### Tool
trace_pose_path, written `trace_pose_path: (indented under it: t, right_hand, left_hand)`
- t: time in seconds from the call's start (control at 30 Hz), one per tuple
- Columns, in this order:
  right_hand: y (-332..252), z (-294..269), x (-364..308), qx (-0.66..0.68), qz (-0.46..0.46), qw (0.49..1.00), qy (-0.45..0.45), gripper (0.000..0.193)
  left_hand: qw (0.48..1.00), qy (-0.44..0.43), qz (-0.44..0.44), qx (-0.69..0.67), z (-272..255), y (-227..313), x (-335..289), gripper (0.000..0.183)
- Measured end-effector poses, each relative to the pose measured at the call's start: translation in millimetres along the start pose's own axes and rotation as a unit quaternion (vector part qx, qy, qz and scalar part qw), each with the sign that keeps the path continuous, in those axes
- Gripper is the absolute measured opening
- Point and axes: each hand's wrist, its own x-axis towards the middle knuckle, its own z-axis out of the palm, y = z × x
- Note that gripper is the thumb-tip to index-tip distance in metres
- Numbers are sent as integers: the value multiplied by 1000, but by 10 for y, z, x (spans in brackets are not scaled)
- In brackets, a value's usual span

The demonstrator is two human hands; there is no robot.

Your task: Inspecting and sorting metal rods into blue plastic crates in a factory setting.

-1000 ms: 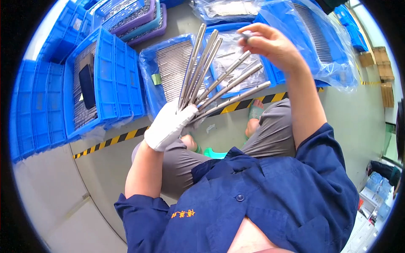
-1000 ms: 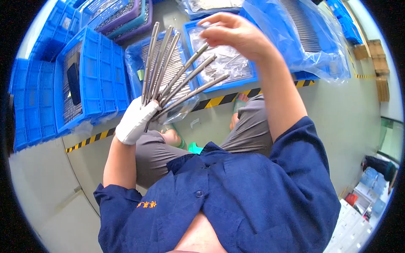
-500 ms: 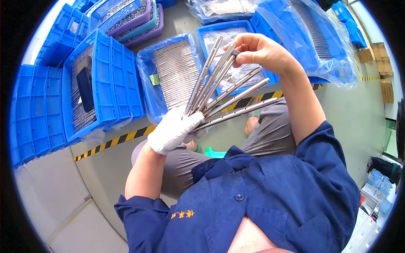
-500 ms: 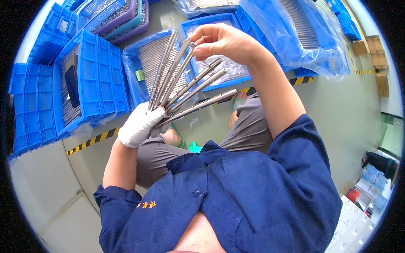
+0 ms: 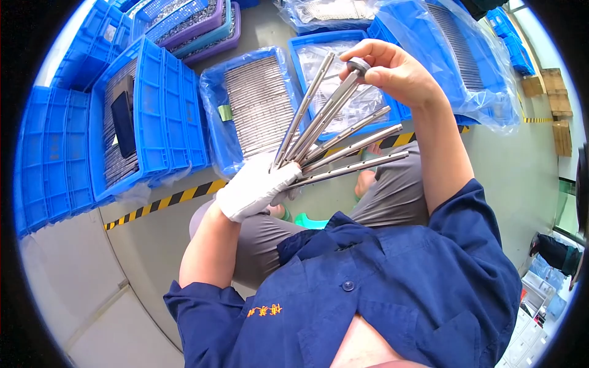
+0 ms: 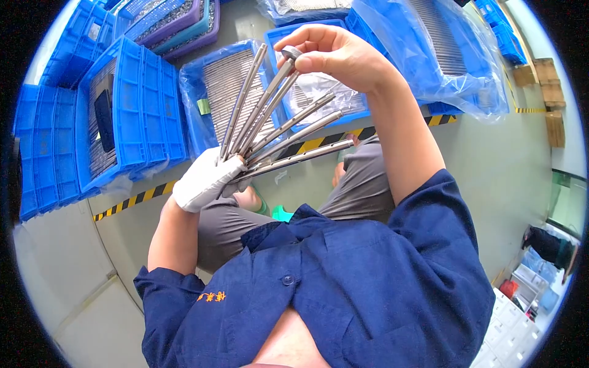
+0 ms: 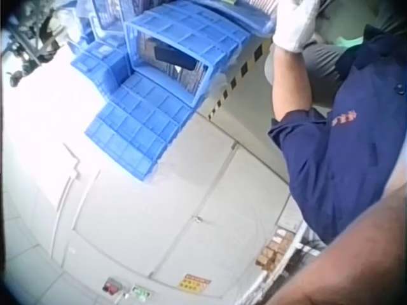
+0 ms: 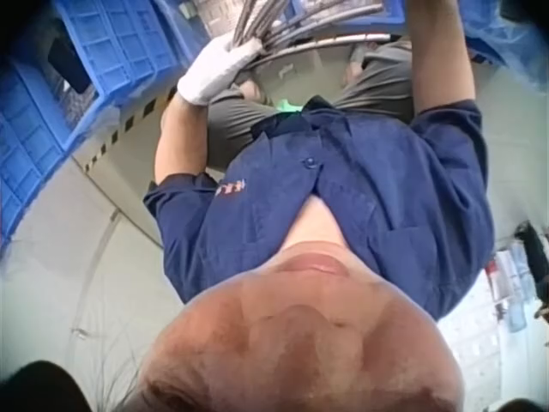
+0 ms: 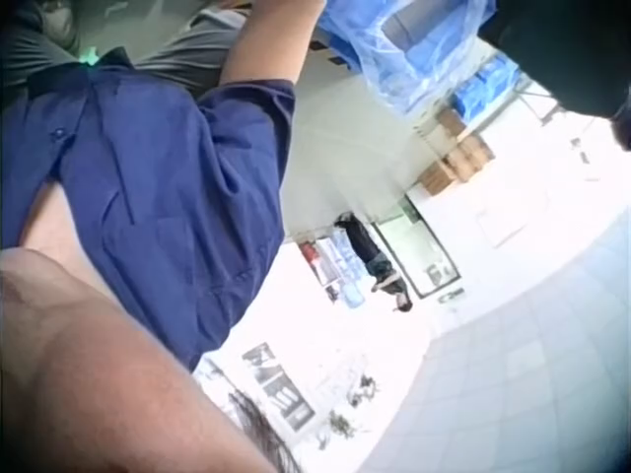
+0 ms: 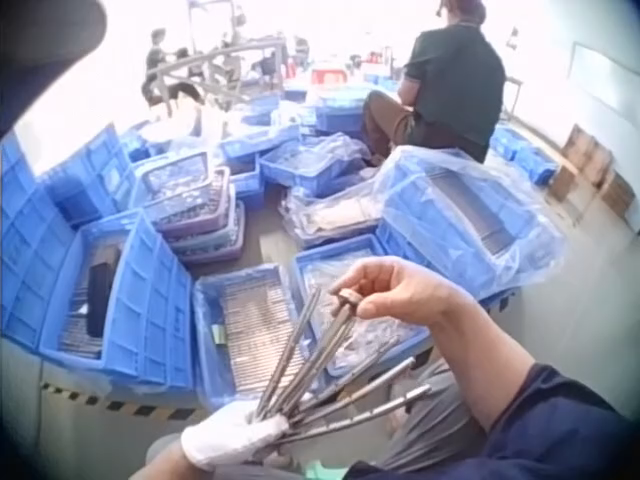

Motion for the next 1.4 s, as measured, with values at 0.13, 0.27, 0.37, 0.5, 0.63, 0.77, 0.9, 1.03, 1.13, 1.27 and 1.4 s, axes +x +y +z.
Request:
trace_pose_path:
  t: [0.13, 0.27, 0.37, 0.5, 0.63, 0.77, 0.9, 1.03, 1.13, 1.27, 1.4]
  right_hand:
    - [-109, 20, -31, -91, 35, 995, 2, 36]
    - [11, 47, -27, -59, 42, 997, 27, 33]
    - [22, 36, -40, -49, 39, 998, 22, 35]
    - [8, 68, -33, -38, 53, 998, -4, 37]
    - [-21, 96, -49, -53, 48, 997, 10, 36]
    - [3, -163, -67, -89, -3, 994, 58, 38]
    - [-14, 31, -3, -72, 40, 996, 29, 45]
    - [-7, 6, -25, -46, 2, 999, -11, 39]
    - [-72, -55, -60, -80, -13, 996, -29, 32]
    - [-77, -6, -79, -84, 13, 996, -21, 35]
    - [-134, -18, -129, -61, -21, 997, -37, 32]
  left_hand:
    - [1000, 7, -10, 16, 62, 17, -3, 33]
    - [999, 52, -10, -8, 89, -5, 6, 28]
    - [999, 31, -25, -7, 90, -10, 15, 27]
    - [999, 29, -17, 10, 79, -39, 16, 27]
    - [999, 48, 1, 16, 85, -11, 11, 28]
    - [994, 7, -9, 113, 96, 38, 23, 31]
    - [991, 6, -11, 134, 113, 47, 9, 31]
    - [989, 2, -2, 148, 113, 51, 23, 31]
    - [987, -23, -5, 162, 124, 69, 25, 32]
    - [991, -23, -9, 131, 118, 13, 11, 32]
    - [992, -44, -22, 119, 115, 30, 19, 31]
